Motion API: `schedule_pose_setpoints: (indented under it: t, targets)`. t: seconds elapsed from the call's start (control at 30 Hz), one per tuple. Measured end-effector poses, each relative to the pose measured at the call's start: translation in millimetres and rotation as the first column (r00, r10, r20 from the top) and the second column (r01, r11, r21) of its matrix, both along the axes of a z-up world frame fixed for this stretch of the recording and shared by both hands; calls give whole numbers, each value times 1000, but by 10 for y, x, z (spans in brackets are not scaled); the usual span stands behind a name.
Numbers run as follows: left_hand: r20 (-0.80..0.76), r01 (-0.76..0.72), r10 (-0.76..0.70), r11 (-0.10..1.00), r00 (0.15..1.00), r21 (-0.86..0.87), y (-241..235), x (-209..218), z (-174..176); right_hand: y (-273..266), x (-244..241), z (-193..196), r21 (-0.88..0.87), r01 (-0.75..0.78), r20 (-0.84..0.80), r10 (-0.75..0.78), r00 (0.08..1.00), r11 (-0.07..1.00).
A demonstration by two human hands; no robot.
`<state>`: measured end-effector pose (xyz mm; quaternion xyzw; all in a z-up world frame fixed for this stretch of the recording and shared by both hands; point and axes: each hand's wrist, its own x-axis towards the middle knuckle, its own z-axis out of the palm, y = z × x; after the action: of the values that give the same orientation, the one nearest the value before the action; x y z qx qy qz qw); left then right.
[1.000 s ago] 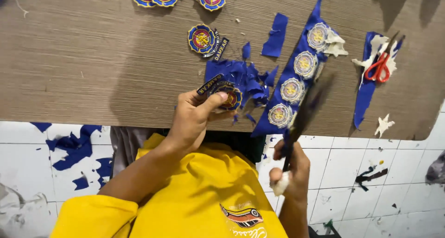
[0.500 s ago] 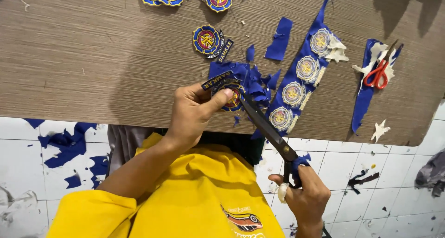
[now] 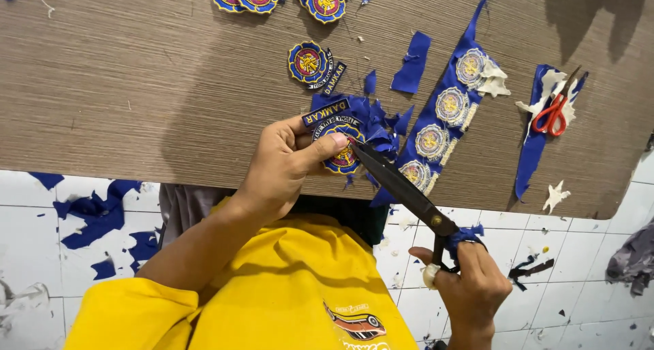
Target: Using large scissors to precisely trim away excess blue fabric from the edges of embroidered patches.
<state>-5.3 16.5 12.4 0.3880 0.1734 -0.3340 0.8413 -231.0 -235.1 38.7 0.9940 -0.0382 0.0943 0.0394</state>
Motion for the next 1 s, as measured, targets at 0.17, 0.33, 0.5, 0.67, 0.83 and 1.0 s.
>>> schedule_pose_setpoints:
  t: [0.17, 0.33, 0.5, 0.67, 0.83, 1.0]
  targets:
    - [69, 25, -22, 999, 997, -41, 13, 1, -11, -92, -44, -30, -29, 15, -28, -16, 999, 999]
    - [148, 68, -68, 998, 987, 6, 39, -12, 4, -118, -53, -94, 35, 28, 46, -30, 999, 999]
    - [184, 125, -133, 991, 974, 57, 2, -97, -54, 84, 99, -375, 953, 227, -292, -405, 867, -201]
    - [201, 181, -195, 980, 960, 84, -249, -268, -17, 457, 767, -487, 972, -139, 92, -237, 967, -190]
    - [249, 247, -267, 963, 931, 108, -256, -361, -56, 610, 1140, -414, 994, -112, 103, -348, 932, -5]
    - [172, 184, -197, 979, 965, 93, -148, -290, -74, 577, 1315, -236, 992, -126, 113, -665, 738, 29]
